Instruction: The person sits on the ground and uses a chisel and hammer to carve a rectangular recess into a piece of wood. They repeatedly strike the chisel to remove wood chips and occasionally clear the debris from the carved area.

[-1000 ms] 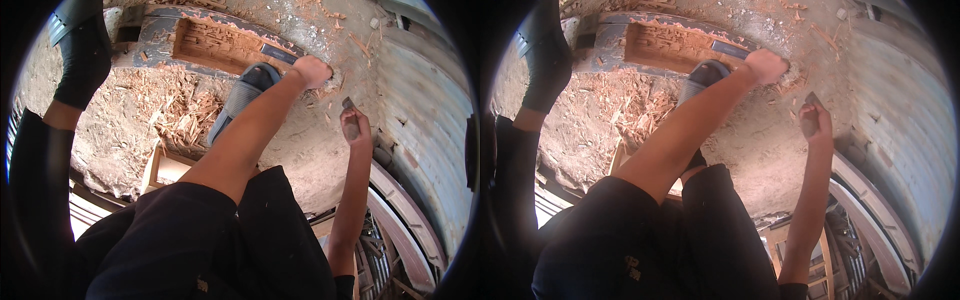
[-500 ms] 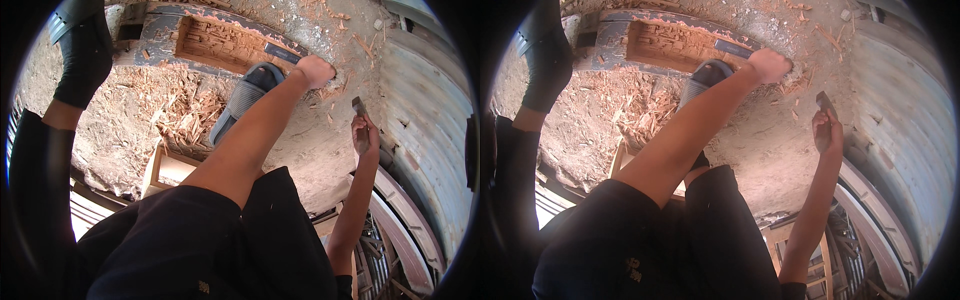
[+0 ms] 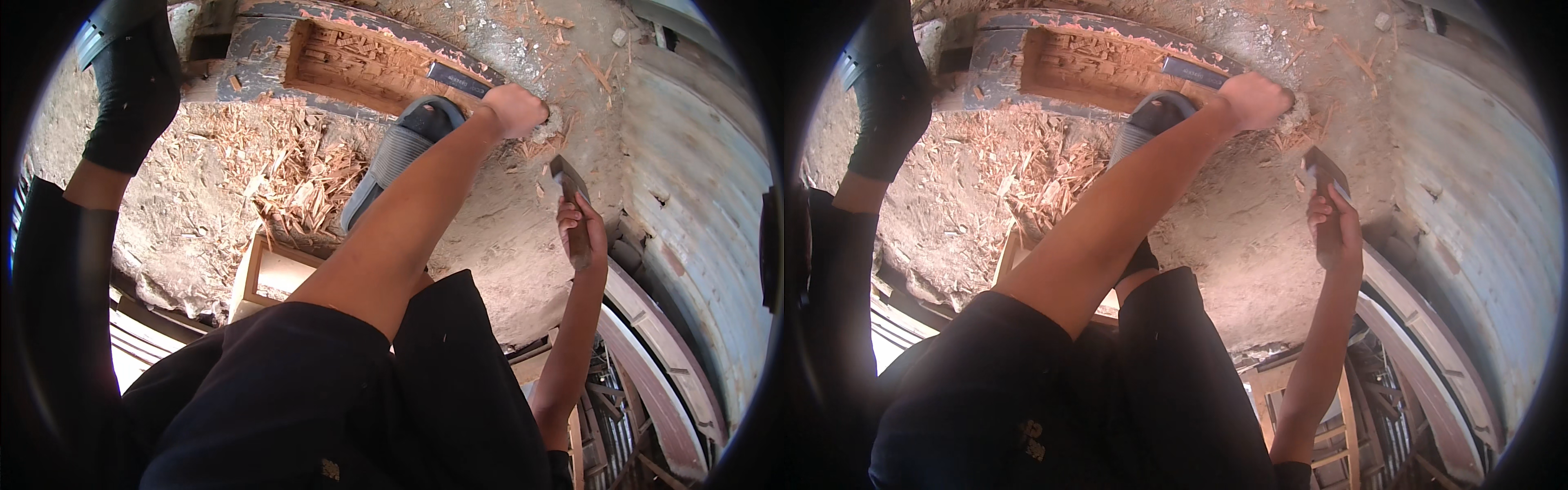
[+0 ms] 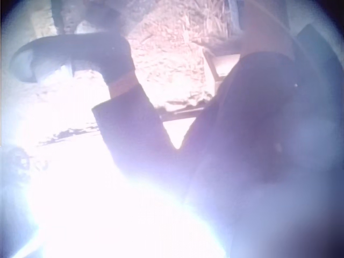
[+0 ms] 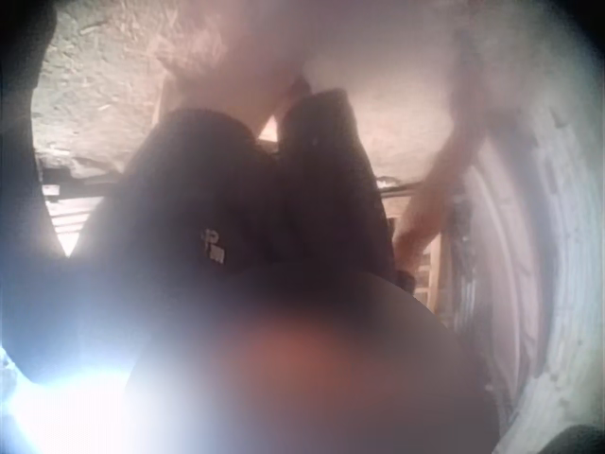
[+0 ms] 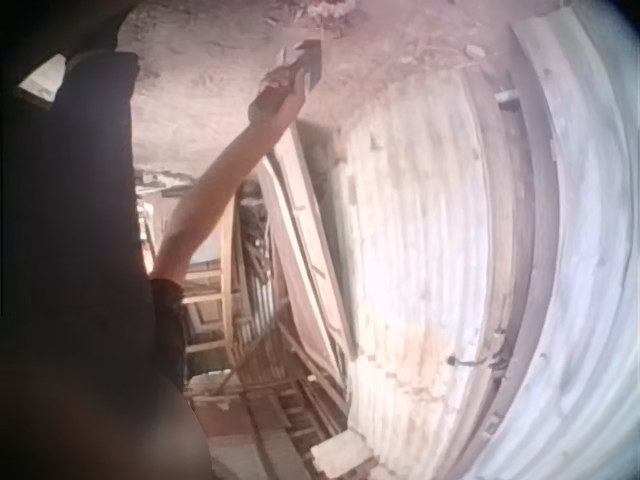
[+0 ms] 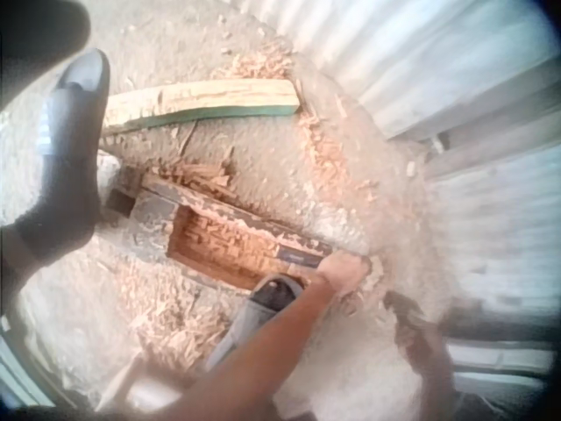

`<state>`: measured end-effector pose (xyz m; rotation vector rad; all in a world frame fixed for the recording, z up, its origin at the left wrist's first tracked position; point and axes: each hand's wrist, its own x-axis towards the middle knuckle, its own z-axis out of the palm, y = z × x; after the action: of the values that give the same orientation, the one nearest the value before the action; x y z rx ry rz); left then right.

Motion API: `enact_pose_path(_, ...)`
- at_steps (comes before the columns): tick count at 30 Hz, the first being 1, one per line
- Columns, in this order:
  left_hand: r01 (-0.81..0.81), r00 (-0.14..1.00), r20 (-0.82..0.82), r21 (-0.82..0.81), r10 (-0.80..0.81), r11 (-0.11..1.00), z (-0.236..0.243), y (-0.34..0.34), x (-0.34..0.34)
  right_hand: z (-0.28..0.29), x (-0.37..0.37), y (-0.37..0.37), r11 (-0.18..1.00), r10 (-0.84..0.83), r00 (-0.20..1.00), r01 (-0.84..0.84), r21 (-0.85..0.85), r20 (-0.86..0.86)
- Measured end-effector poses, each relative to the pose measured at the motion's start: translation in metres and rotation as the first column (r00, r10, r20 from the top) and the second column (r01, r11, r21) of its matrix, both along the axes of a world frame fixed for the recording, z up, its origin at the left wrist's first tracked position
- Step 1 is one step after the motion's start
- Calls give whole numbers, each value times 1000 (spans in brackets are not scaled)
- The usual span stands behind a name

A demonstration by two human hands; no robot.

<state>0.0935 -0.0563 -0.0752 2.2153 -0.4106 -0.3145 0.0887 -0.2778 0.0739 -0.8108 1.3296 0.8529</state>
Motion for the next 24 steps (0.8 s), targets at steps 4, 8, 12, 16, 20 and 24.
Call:
enact_pose_path(4, -54, 998, -30, -37, 53, 998, 4, 0, 0, 2, 18, -30, 981, -91, 980, 119, -154, 176)
enact_pose_path(8, -23, 1000, -17, -24, 22, 999, 1, -3, 2, -13, 11, 14, 974, 160, 965, -120, -192, 206)
enact_pose_path(12, -8, 1000, -16, -29, 8, 1000, -1, 3, 0, 8, 7, 69, 982, 138, 988, -145, 121, 65)
enact_pose_path(16, -24, 1000, 3, -1, 24, 1000, 5, 3, -1, 15, 4, 44, 985, 167, 982, -170, 27, 84)
enact_pose_path(20, -7, 1000, 20, -20, 7, 1000, -4, 2, 0, 19, 19, 4, 994, -112, 987, 111, 8, 114)
enact_pose_path(24, -6, 1000, 10, -15, 6, 1000, 2, 0, 2, -4, 32, -6, 977, -137, 952, 176, -122, 275)
